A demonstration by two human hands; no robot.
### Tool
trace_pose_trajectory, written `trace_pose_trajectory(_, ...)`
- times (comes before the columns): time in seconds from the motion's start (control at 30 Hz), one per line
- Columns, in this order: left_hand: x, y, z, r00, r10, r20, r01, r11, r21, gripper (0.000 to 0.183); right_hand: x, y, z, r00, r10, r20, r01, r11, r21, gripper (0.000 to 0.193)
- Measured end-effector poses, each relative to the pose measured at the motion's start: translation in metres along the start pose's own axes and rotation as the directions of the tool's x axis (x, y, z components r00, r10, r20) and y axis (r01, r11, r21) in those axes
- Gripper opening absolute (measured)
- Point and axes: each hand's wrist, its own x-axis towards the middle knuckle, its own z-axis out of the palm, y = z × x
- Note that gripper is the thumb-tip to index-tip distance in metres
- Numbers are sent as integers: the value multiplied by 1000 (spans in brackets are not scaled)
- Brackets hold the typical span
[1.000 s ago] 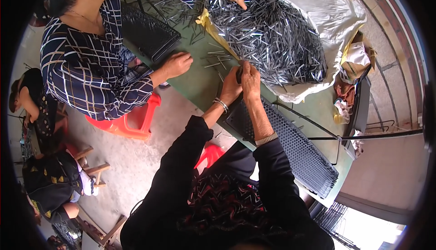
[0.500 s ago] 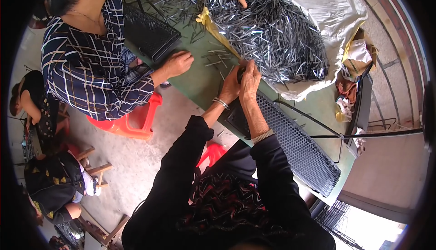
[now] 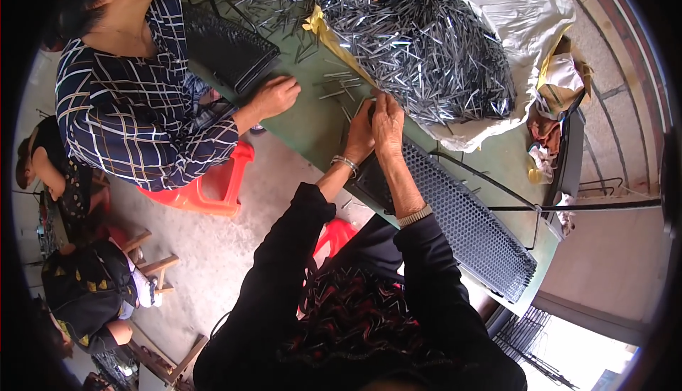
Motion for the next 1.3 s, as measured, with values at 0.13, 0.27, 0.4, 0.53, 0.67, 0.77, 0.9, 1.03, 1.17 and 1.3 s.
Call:
trace_pose_trajectory(0.13, 1, 0, 1, 999, 1, 38, 0, 999, -38, 40, 5, 2, -5, 1000, -14, 24, 17, 991, -133, 32)
trace_pose_trajectory(0.27, -3, -11, 0, 998, 43, -45, -46, 997, -67, 37, -2, 0, -2, 996, -77, 47, 87, 961, -262, 33)
trace_pose_trajectory(0.4, -8, -1, 3, 997, -70, -44, 65, 993, -98, 38, -2, -11, -10, 982, 188, 27, -190, 976, 109, 40)
trace_pose_trajectory(0.53, -2, 6, 1, 996, -62, -59, 58, 996, -68, 36, -2, -18, -18, 978, 207, 2, -201, 948, 246, 48)
trace_pose_trajectory(0.67, 22, 2, -15, 919, -393, -32, 331, 813, -479, 15, -4, -38, -48, 987, 159, 0, -150, 933, 327, 51)
trace_pose_trajectory(0.77, 43, -4, -20, 846, -530, 56, 389, 543, -744, 11, -18, -56, -68, 980, 200, 15, -189, 898, 398, 54)
trace_pose_trajectory(0.9, 63, 23, -8, 807, -551, 214, 336, 129, -933, 10, -33, -48, -83, 969, 247, 1, -227, 890, 396, 58)
trace_pose_trajectory(1.03, 48, 80, 20, 830, -499, 251, 357, 127, -926, 13, -36, -50, -85, 955, 259, -143, -168, 874, 456, 63)
trace_pose_trajectory(1.17, -4, 132, 49, 732, -509, 453, 577, 112, -809, 15, -44, -61, -83, 938, 189, -290, -77, 931, 358, 56)
trace_pose_trajectory(1.3, -34, 148, 59, 680, -487, 548, 640, 29, -768, 17, -72, -67, -111, 909, 325, -261, -165, 856, 491, 54)
